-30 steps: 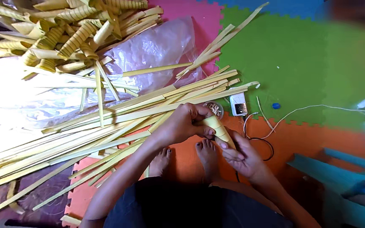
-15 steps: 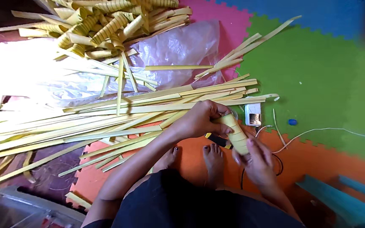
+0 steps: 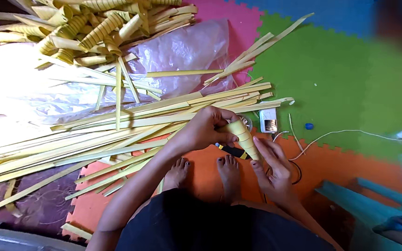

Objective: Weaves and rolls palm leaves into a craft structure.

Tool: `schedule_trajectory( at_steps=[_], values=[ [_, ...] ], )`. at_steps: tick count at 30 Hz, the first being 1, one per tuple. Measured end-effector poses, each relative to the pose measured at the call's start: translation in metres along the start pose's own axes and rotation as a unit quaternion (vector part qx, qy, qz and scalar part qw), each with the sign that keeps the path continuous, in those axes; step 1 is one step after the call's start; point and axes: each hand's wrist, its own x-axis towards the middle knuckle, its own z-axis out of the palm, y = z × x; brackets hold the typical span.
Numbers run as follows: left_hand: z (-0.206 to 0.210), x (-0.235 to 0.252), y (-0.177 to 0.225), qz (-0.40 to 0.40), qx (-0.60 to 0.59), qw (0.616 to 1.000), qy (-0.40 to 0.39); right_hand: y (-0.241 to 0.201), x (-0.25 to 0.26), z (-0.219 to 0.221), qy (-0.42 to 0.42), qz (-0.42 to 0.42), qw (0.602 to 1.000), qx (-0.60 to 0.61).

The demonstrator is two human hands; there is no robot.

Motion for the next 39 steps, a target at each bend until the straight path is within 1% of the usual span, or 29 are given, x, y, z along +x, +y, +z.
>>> schedule_trajectory(
  at_steps=[1, 2, 3, 4, 5, 7, 8, 9, 12, 13, 14, 16, 17, 18, 20, 21, 23, 24, 25, 26, 28, 29, 31, 32, 33, 34, 36, 37, 39],
  values=[
    [0.000, 0.000, 0.000, 0.002, 0.000, 1.000, 0.001, -0.004, -0.001, 0.000, 0.003, 0.045, 0.998, 0.053],
    [0.000, 0.000, 0.000, 0.001, -0.001, 1.000, 0.001, -0.012, 0.000, -0.001, 0.001, 0.145, 0.975, 0.167],
    [0.000, 0.001, 0.001, -0.003, -0.005, 1.000, -0.001, -0.021, 0.002, -0.002, -0.001, 0.244, 0.929, 0.279],
    [0.001, 0.000, 0.002, -0.005, -0.009, 1.000, -0.002, -0.025, 0.003, -0.004, -0.004, 0.284, 0.898, 0.334],
    [0.002, 0.000, 0.003, -0.009, -0.010, 1.000, 0.002, -0.024, 0.002, -0.003, 0.000, 0.257, 0.918, 0.300],
    [0.002, 0.001, 0.005, -0.012, -0.011, 1.000, 0.017, -0.011, -0.002, -0.003, 0.011, 0.082, 0.993, 0.088],
    [0.002, 0.001, 0.005, -0.012, -0.009, 1.000, 0.022, -0.005, -0.003, -0.005, 0.011, 0.029, 0.999, 0.019],
    [0.002, 0.001, 0.005, -0.013, -0.008, 1.000, 0.023, -0.005, -0.002, -0.005, 0.013, 0.038, 0.999, 0.035],
    [0.001, 0.001, 0.005, -0.013, -0.012, 1.000, 0.013, -0.020, 0.002, -0.007, 0.005, 0.218, 0.945, 0.244],
    [0.001, 0.001, 0.005, -0.011, -0.015, 1.000, 0.014, -0.019, 0.000, -0.006, 0.016, 0.184, 0.963, 0.199],
    [0.001, 0.001, 0.005, -0.010, -0.016, 1.000, 0.020, -0.012, -0.003, -0.005, 0.030, 0.092, 0.991, 0.092],
    [0.001, 0.001, 0.005, -0.005, -0.011, 1.000, 0.028, -0.001, -0.006, -0.005, 0.037, -0.041, 0.995, -0.084],
    [0.001, 0.002, 0.004, -0.005, -0.009, 1.000, 0.024, -0.002, -0.007, -0.004, 0.035, -0.021, 0.997, -0.059],
    [0.000, 0.002, 0.004, -0.006, -0.005, 1.000, 0.017, -0.006, -0.008, -0.003, 0.026, 0.057, 0.997, 0.043],
    [-0.001, 0.002, 0.003, -0.003, -0.001, 1.000, 0.006, -0.017, -0.007, -0.005, 0.010, 0.231, 0.935, 0.270],
    [-0.001, 0.002, 0.003, -0.005, 0.000, 1.000, 0.007, -0.017, -0.007, -0.004, 0.011, 0.228, 0.935, 0.271],
    [0.000, 0.001, 0.004, -0.011, -0.003, 1.000, 0.020, -0.005, -0.012, -0.004, 0.019, 0.068, 0.995, 0.073],
    [-0.001, 0.001, 0.005, -0.014, -0.004, 1.000, 0.025, 0.000, -0.012, -0.005, 0.019, 0.009, 1.000, -0.011],
    [-0.001, 0.000, 0.006, -0.016, -0.004, 1.000, 0.024, 0.001, -0.013, -0.005, 0.021, 0.006, 1.000, -0.013],
    [-0.001, 0.001, 0.006, -0.015, -0.004, 1.000, 0.019, -0.002, -0.013, -0.006, 0.019, 0.065, 0.995, 0.069],
    [-0.003, 0.001, 0.005, -0.011, -0.004, 1.000, 0.009, -0.012, -0.010, -0.009, 0.007, 0.232, 0.927, 0.296],
    [-0.003, 0.000, 0.005, -0.012, -0.009, 1.000, 0.009, -0.012, -0.011, -0.009, 0.008, 0.236, 0.923, 0.304],
    [-0.003, 0.000, 0.007, -0.015, -0.012, 1.000, 0.023, -0.004, -0.013, -0.008, 0.020, 0.082, 0.992, 0.099],
    [-0.003, 0.000, 0.007, -0.012, -0.010, 0.999, 0.028, 0.000, -0.013, -0.009, 0.021, 0.013, 1.000, -0.006],
    [-0.002, -0.001, 0.007, -0.009, -0.008, 0.999, 0.030, 0.001, -0.014, -0.008, 0.026, 0.001, 0.999, -0.030],
    [0.002, -0.003, 0.007, -0.005, -0.005, 0.999, 0.035, -0.002, -0.014, -0.009, 0.021, 0.053, 0.998, 0.034],
    [0.020, -0.014, 0.010, -0.004, 0.007, 0.998, 0.060, -0.011, -0.012, -0.012, 0.005, 0.213, 0.948, 0.235],
    [0.021, -0.014, 0.010, -0.005, 0.002, 0.998, 0.059, -0.012, -0.012, -0.012, 0.010, 0.216, 0.947, 0.239],
    [0.000, -0.003, 0.007, 0.002, -0.015, 0.999, 0.030, -0.003, -0.014, -0.011, 0.029, 0.061, 0.997, 0.039]
  ],
)
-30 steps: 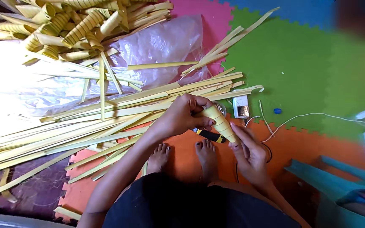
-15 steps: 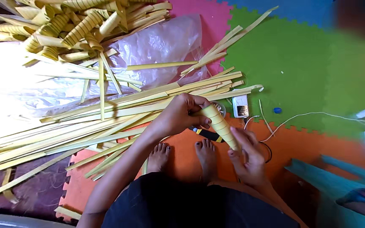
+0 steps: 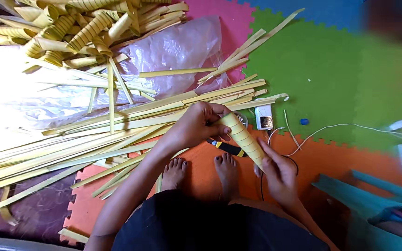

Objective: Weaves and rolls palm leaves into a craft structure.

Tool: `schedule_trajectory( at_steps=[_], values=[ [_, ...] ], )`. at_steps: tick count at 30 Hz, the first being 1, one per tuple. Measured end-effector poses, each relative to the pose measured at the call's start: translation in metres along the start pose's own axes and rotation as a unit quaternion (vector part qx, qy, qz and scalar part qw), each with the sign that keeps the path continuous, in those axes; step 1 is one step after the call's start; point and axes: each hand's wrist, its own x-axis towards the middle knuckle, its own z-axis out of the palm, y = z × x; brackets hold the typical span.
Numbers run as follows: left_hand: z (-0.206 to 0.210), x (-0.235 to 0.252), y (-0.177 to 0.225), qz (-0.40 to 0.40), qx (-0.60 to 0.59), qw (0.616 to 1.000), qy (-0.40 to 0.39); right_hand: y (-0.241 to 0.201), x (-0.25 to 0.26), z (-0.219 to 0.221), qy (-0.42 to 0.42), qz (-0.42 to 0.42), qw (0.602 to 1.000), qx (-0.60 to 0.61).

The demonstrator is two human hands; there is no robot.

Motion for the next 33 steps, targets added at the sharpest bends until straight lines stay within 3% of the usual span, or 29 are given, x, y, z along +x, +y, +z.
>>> schedule_trajectory(
  at_steps=[1, 2, 4, 5, 6, 7, 8, 10, 11, 12, 14, 15, 17, 18, 19, 20, 21, 22, 23, 24, 25, 27, 28, 29, 30, 31, 32, 33],
  values=[
    [-0.005, 0.002, 0.000, 0.002, 0.001, 1.000, -0.007, 0.004, 0.000, -0.001, 0.004, -0.065, 0.994, -0.086],
    [-0.005, 0.003, -0.001, 0.005, 0.002, 1.000, -0.006, 0.004, -0.002, -0.001, 0.006, -0.069, 0.993, -0.096],
    [0.009, -0.004, 0.001, 0.002, 0.005, 1.000, 0.020, -0.006, -0.003, -0.002, -0.019, 0.105, 0.987, 0.117],
    [0.024, -0.014, 0.004, -0.007, 0.011, 0.999, 0.046, -0.013, -0.002, -0.003, -0.030, 0.206, 0.950, 0.235],
    [0.034, -0.019, 0.006, -0.014, 0.015, 0.998, 0.065, -0.014, -0.002, -0.004, -0.031, 0.238, 0.928, 0.284],
    [0.038, -0.021, 0.008, -0.017, 0.021, 0.997, 0.077, -0.011, -0.002, -0.003, -0.020, 0.197, 0.949, 0.244],
    [0.039, -0.021, 0.009, -0.019, 0.029, 0.996, 0.085, -0.003, -0.004, -0.002, -0.008, 0.102, 0.985, 0.142],
    [0.038, -0.021, 0.010, -0.016, 0.039, 0.995, 0.087, 0.008, -0.003, -0.003, -0.002, -0.043, 0.998, -0.049],
    [0.038, -0.022, 0.009, -0.013, 0.036, 0.996, 0.078, 0.006, -0.004, -0.003, -0.004, -0.023, 0.999, -0.029],
    [0.037, -0.022, 0.007, -0.009, 0.029, 0.997, 0.067, -0.001, -0.004, -0.003, -0.014, 0.061, 0.996, 0.070],
    [0.035, -0.023, 0.005, -0.007, 0.016, 0.999, 0.050, -0.011, -0.003, -0.006, -0.040, 0.237, 0.922, 0.303],
    [0.032, -0.020, 0.004, -0.005, 0.010, 0.999, 0.041, -0.010, -0.004, -0.006, -0.035, 0.236, 0.922, 0.305],
    [0.006, -0.005, -0.001, 0.013, -0.004, 1.000, 0.002, 0.004, -0.008, -0.005, -0.003, 0.066, 0.994, 0.087],
    [-0.004, 0.001, -0.002, 0.016, -0.008, 1.000, -0.015, 0.012, -0.008, -0.006, 0.004, -0.021, 0.999, -0.029],
    [-0.008, 0.003, -0.002, 0.016, -0.010, 1.000, -0.023, 0.015, -0.009, -0.006, 0.009, -0.049, 0.996, -0.070],
    [-0.005, 0.002, -0.001, 0.013, -0.010, 1.000, -0.017, 0.013, -0.010, -0.006, 0.006, -0.006, 1.000, -0.023],
    [0.005, -0.004, 0.001, 0.007, -0.004, 1.000, 0.005, 0.005, -0.011, -0.006, -0.009, 0.091, 0.992, 0.085],
    [0.022, -0.014, 0.004, -0.006, 0.007, 0.999, 0.035, -0.004, -0.010, -0.007, -0.023, 0.191, 0.962, 0.194],
    [0.033, -0.019, 0.005, -0.012, 0.013, 0.998, 0.057, -0.008, -0.010, -0.009, -0.026, 0.232, 0.937, 0.259],
    [0.038, -0.022, 0.005, -0.012, 0.018, 0.998, 0.067, -0.007, -0.011, -0.008, -0.015, 0.200, 0.953, 0.228],
    [0.039, -0.022, 0.006, -0.010, 0.020, 0.997, 0.073, -0.002, -0.012, -0.008, 0.002, 0.105, 0.987, 0.122],
    [0.032, -0.019, 0.005, -0.008, 0.015, 0.997, 0.069, 0.011, -0.011, -0.012, 0.009, -0.059, 0.993, -0.098],
    [0.022, -0.014, 0.003, -0.003, 0.005, 0.999, 0.047, 0.012, -0.012, -0.011, 0.005, -0.053, 0.994, -0.094],
    [0.006, -0.004, -0.001, 0.008, -0.011, 1.000, 0.008, 0.007, -0.014, -0.010, -0.005, 0.027, 1.000, 0.004],
    [-0.005, 0.002, -0.004, 0.015, -0.020, 0.999, -0.028, -0.001, -0.014, -0.010, -0.025, 0.157, 0.973, 0.166],
    [-0.008, 0.003, -0.007, 0.019, -0.023, 0.998, -0.046, -0.006, -0.014, -0.012, -0.056, 0.265, 0.910, 0.315],
    [-0.002, 0.001, -0.008, 0.018, -0.020, 0.999, -0.032, -0.006, -0.013, -0.014, -0.071, 0.314, 0.860, 0.396],
    [0.012, -0.005, -0.008, 0.012, -0.006, 1.000, 0.018, -0.005, -0.013, -0.014, -0.065, 0.300, 0.873, 0.378]
  ],
)
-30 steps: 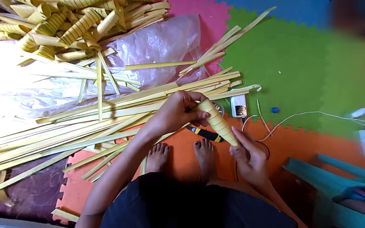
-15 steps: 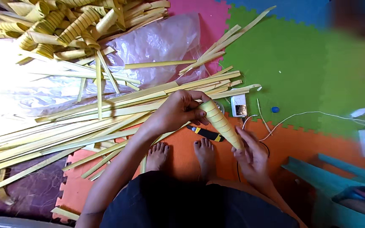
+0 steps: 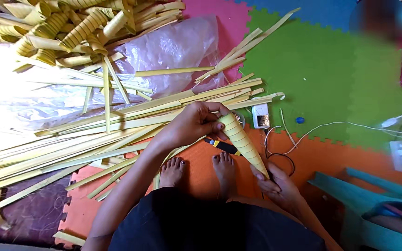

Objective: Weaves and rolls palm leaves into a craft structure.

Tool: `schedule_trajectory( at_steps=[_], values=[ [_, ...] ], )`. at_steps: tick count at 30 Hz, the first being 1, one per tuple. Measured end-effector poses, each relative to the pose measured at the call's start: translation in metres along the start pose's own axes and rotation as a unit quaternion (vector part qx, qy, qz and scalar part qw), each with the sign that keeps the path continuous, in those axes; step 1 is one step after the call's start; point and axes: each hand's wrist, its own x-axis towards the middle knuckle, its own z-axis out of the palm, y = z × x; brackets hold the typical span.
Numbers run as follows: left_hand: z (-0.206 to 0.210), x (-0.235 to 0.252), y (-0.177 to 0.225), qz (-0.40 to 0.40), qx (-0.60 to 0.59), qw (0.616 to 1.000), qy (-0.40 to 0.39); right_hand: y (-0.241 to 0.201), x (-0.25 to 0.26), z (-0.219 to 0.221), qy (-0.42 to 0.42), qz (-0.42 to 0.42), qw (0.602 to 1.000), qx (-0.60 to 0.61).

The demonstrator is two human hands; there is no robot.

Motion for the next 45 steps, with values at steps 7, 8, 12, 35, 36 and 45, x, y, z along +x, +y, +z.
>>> schedule_trajectory(
  at_steps=[7, 8, 12, 35, 36, 45],
  values=[
    [-0.019, 0.011, -0.002, 0.000, -0.018, 0.999, -0.040, 0.007, 0.002, -0.004, 0.059, -0.161, 0.959, -0.226],
    [-0.019, 0.010, -0.003, -0.005, -0.023, 0.998, -0.053, 0.003, -0.002, -0.004, 0.031, -0.051, 0.995, -0.085],
    [-0.016, 0.010, -0.004, -0.012, -0.029, 0.999, -0.043, 0.009, -0.001, -0.008, 0.054, -0.125, 0.978, -0.160],
    [-0.028, 0.008, -0.001, 0.002, -0.052, 0.996, -0.078, 0.003, 0.003, -0.009, -0.025, 0.002, 1.000, 0.013],
    [-0.028, 0.008, -0.001, 0.002, -0.044, 0.998, -0.053, 0.009, 0.007, -0.005, 0.031, -0.108, 0.984, -0.136],
    [0.004, -0.017, 0.002, 0.152, 0.055, 0.985, 0.058, -0.011, 0.009, -0.005, -0.068, 0.083, 0.993, -0.045]
  ],
)
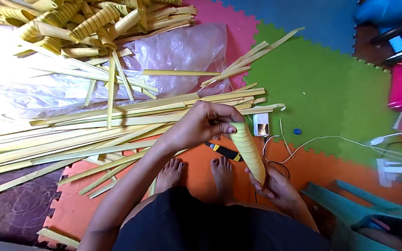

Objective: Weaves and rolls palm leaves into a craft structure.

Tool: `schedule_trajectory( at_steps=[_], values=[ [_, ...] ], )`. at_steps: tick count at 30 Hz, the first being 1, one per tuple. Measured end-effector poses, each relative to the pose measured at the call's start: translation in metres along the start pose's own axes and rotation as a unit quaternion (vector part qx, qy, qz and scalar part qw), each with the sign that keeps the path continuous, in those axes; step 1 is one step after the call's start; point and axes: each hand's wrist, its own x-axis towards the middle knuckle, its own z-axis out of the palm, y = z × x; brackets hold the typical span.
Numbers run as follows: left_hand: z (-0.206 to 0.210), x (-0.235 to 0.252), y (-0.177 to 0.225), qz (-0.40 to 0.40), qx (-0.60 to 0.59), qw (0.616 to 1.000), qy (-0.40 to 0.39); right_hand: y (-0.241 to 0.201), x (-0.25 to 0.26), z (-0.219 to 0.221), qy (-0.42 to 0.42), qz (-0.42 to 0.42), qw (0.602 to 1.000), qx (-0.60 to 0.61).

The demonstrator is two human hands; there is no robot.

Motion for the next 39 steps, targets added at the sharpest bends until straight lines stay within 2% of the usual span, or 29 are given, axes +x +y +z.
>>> schedule_trajectory(
  at_steps=[2, 4, 5, 6, 7, 8, 11, 13, 16, 18, 20, 22, 23, 26, 30, 34, 39],
  values=[
    [-0.024, 0.016, -0.013, 0.109, 0.004, 0.992, -0.058, -0.004, 0.004, 0.000, -0.018, -0.009, 0.998, -0.053],
    [-0.018, 0.016, -0.016, 0.149, 0.005, 0.988, -0.028, -0.015, 0.012, -0.001, 0.020, -0.088, 0.977, -0.193],
    [-0.021, 0.019, -0.017, 0.168, 0.019, 0.985, -0.028, -0.023, 0.019, 0.000, 0.063, -0.160, 0.941, -0.293],
    [-0.022, 0.022, -0.018, 0.181, 0.041, 0.982, -0.030, -0.031, 0.027, 0.003, 0.113, -0.237, 0.886, -0.383],
    [-0.020, 0.023, -0.018, 0.185, 0.070, 0.980, -0.030, -0.041, 0.034, 0.008, 0.146, -0.299, 0.839, -0.430],
    [-0.016, 0.024, -0.017, 0.180, 0.107, 0.977, -0.029, -0.052, 0.041, 0.015, 0.155, -0.348, 0.808, -0.450],
    [-0.003, 0.026, -0.011, 0.137, 0.169, 0.976, 0.002, -0.075, 0.062, 0.045, 0.162, -0.440, 0.747, -0.472],
    [0.001, 0.029, -0.007, 0.095, 0.186, 0.977, 0.029, -0.077, 0.075, 0.057, 0.202, -0.470, 0.702, -0.496],
    [0.004, 0.036, -0.009, 0.054, 0.184, 0.980, 0.053, -0.073, 0.091, 0.059, 0.258, -0.489, 0.658, -0.511],
    [0.005, 0.038, -0.018, 0.029, 0.174, 0.983, 0.056, -0.069, 0.098, 0.056, 0.257, -0.480, 0.667, -0.508],
    [0.002, 0.037, -0.036, 0.004, 0.142, 0.988, 0.057, -0.067, 0.103, 0.044, 0.197, -0.437, 0.726, -0.493],
    [-0.005, 0.031, -0.058, -0.031, 0.064, 0.997, 0.042, -0.067, 0.112, 0.020, 0.126, -0.358, 0.787, -0.486],
    [-0.009, 0.026, -0.067, -0.055, 0.007, 0.998, 0.035, -0.065, 0.117, 0.005, 0.121, -0.317, 0.794, -0.505],
    [-0.023, 0.017, -0.075, -0.136, -0.156, 0.977, 0.047, -0.046, 0.132, -0.033, 0.177, -0.208, 0.729, -0.628],
    [-0.033, 0.009, -0.076, -0.107, -0.245, 0.962, 0.048, -0.018, 0.150, -0.049, 0.188, -0.127, 0.680, -0.698],
    [-0.034, 0.010, -0.072, -0.090, -0.248, 0.964, 0.022, 0.001, 0.160, -0.052, 0.221, -0.122, 0.642, -0.724],
    [-0.028, 0.011, -0.077, -0.086, -0.207, 0.974, 0.012, 0.005, 0.160, -0.056, 0.211, -0.133, 0.610, -0.752]
  ],
)
